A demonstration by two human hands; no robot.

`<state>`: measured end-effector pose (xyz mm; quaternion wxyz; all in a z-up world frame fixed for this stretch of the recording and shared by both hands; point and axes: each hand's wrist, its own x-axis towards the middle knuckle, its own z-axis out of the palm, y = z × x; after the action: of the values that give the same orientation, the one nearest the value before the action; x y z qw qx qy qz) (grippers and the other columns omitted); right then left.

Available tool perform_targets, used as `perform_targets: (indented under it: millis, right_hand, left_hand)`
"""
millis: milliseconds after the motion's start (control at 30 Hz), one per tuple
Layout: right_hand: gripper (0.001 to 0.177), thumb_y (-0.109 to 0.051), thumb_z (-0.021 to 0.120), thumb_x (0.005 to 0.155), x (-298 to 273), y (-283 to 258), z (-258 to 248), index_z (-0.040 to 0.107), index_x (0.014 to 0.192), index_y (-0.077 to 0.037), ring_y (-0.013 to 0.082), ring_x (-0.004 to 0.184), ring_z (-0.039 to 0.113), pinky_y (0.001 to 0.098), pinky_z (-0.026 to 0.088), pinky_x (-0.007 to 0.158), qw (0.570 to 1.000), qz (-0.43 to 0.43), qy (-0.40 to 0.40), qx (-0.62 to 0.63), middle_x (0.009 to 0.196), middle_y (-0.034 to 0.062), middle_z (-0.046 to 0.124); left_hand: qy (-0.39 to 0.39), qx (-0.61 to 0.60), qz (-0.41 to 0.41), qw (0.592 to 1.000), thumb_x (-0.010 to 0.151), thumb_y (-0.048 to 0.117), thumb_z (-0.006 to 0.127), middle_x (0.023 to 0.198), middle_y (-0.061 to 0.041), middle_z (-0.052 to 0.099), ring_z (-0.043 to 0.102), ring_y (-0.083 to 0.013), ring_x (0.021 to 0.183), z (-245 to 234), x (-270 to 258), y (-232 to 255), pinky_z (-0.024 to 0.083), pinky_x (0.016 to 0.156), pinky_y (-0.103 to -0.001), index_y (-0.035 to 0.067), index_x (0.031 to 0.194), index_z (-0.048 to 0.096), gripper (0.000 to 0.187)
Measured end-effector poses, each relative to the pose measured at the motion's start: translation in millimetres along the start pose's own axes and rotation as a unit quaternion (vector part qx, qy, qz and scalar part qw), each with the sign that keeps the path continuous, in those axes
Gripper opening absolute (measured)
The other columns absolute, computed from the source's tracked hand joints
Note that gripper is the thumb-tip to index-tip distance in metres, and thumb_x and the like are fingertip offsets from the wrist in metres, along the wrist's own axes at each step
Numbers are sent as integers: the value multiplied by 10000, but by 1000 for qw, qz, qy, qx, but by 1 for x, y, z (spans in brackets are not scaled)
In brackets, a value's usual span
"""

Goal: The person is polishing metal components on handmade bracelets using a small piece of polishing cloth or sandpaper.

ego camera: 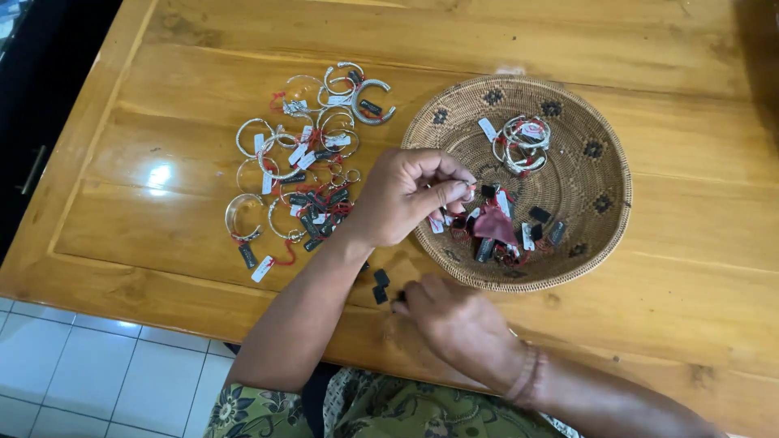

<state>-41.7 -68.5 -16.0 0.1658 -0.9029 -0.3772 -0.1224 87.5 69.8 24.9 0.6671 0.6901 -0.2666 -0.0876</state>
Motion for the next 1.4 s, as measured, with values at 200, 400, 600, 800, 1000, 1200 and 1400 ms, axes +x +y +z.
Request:
perform_targets:
  millis: [200, 400, 600, 800, 1000, 1200, 1400]
  right_hand:
    - [383, -265, 669, 942, 5, -13, 31, 580, 1194, 9, 216, 469, 591, 371, 484, 308, 997, 74, -25, 20, 895, 101, 589]
    - [215, -137, 678, 973, -15, 24, -43, 676, 1186, -107, 194, 796, 681, 345, 531, 716, 961, 71, 51, 263, 997, 61, 696]
    - [197, -114, 616, 988, -25, 68, -65, 757, 1104, -39, 86, 565, 635, 192, 574, 535, 845, 299, 84, 436, 828, 58, 739]
    - [252, 1, 603, 970, -33, 43, -51, 692, 1194, 74, 183, 749, 769, 235, 691, 692, 791, 231, 80, 561, 895, 169, 791]
    - [264, -31, 644, 941, -42, 55, -60, 704, 1192, 25, 166, 787, 792, 242, 697, 760, 820, 292, 130, 475, 951, 155, 802]
    - [168, -66, 684, 1036, -40, 68, -96, 741, 1160, 32, 241, 971, 732, 325, 578, 834, 945, 241, 207, 75, 1105, 179, 761]
    - [220, -222, 759, 951, -28, 98, -89, 764, 1113, -73, 221, 903, 726, 338, 543, 798, 975, 205, 86, 23, 1041, 76, 773]
  left_hand:
    - [-14, -28, -51, 998, 956, 78, 694, 835, -87, 782, 739, -115, 635, 2, 1, -3, 499, 436, -199, 55, 949, 692, 24]
    - [-28, -13, -122, 992, 964, 131, 664, 808, -90, 793, 752, -132, 602, 6, 2, 4, 482, 409, -207, 83, 905, 653, 77]
    - [-3, -59, -134, 989, 940, 133, 699, 819, -98, 788, 742, -132, 617, 12, 2, -4, 470, 388, -204, 82, 900, 638, 90]
    - [-13, -155, -130, 979, 903, 149, 735, 889, -154, 791, 740, -140, 659, 4, 5, -19, 497, 425, -188, 68, 871, 662, 114]
    - [-8, -161, -87, 983, 878, 130, 800, 754, -64, 727, 711, -92, 650, -1, 3, -20, 533, 434, -180, 66, 901, 719, 107]
    - [18, -134, 22, 991, 951, 169, 755, 748, -39, 707, 642, -68, 624, -23, -1, -1, 515, 472, -162, 93, 962, 737, 79]
    - [56, -115, -5, 992, 907, 176, 769, 663, -64, 668, 605, -63, 578, -15, 3, -12, 466, 426, -183, 54, 893, 727, 130]
